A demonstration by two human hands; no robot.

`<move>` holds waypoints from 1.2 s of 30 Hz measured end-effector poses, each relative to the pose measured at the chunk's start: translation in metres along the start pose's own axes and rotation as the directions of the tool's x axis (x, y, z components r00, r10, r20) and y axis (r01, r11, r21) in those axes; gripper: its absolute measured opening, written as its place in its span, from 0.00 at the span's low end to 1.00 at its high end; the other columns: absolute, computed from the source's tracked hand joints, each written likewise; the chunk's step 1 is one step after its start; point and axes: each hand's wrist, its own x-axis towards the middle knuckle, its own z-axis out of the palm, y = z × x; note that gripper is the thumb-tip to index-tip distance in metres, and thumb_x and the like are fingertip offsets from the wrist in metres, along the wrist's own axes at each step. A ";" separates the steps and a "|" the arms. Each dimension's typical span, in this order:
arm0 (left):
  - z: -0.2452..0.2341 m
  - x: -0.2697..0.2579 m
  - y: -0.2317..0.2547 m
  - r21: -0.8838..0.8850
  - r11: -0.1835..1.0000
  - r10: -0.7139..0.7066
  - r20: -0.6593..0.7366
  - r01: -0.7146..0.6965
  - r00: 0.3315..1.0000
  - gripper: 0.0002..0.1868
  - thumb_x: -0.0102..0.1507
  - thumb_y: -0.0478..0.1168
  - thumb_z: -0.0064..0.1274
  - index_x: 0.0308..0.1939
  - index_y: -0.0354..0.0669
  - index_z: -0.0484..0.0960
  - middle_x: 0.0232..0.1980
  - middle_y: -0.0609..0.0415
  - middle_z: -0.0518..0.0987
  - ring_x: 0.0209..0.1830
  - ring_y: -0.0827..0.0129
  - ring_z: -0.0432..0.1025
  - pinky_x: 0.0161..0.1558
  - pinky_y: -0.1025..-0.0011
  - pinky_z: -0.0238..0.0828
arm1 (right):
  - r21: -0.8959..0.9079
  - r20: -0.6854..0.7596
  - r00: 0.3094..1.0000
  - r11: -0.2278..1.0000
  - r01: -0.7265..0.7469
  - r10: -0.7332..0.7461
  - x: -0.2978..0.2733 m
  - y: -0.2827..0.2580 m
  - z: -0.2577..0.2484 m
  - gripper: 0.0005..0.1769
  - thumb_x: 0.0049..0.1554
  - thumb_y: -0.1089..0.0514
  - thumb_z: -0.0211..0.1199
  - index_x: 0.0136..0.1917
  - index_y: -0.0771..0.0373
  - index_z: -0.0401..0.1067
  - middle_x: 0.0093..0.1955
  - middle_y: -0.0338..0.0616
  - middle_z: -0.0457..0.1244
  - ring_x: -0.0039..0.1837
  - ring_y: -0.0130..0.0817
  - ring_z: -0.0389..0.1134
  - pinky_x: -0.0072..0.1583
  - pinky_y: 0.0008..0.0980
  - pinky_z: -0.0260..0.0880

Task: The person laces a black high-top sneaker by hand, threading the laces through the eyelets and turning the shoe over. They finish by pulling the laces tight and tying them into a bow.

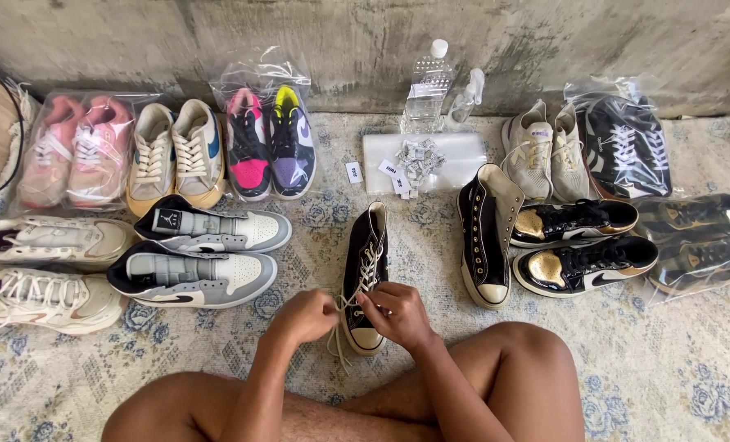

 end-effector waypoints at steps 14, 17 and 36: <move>-0.037 0.048 0.080 0.337 0.880 0.460 -0.437 -0.333 0.773 0.31 0.64 0.28 0.47 0.72 0.52 0.71 0.75 0.30 0.56 0.68 0.37 0.66 0.62 0.40 0.68 | -0.315 0.111 0.930 0.900 -0.301 0.350 0.063 0.013 -0.028 0.33 0.52 0.70 0.59 0.71 0.58 0.68 0.60 0.58 0.58 0.52 0.55 0.72 0.47 0.51 0.77; -0.045 0.066 0.078 0.436 0.850 0.486 -0.435 -0.295 0.758 0.21 0.63 0.29 0.50 0.60 0.48 0.81 0.76 0.31 0.55 0.65 0.41 0.69 0.62 0.43 0.68 | -0.408 0.174 0.935 0.886 -0.218 0.310 0.070 0.031 -0.029 0.25 0.51 0.65 0.63 0.62 0.56 0.72 0.67 0.54 0.54 0.56 0.53 0.71 0.48 0.51 0.78; -0.001 0.017 0.011 -0.099 0.995 -0.008 -0.131 -0.005 0.991 0.37 0.67 0.48 0.52 0.77 0.48 0.56 0.77 0.44 0.60 0.70 0.54 0.67 0.68 0.56 0.69 | -0.364 0.336 0.922 0.929 -0.063 0.194 0.151 0.005 -0.051 0.15 0.47 0.72 0.61 0.46 0.64 0.82 0.57 0.47 0.73 0.28 0.30 0.71 0.35 0.25 0.75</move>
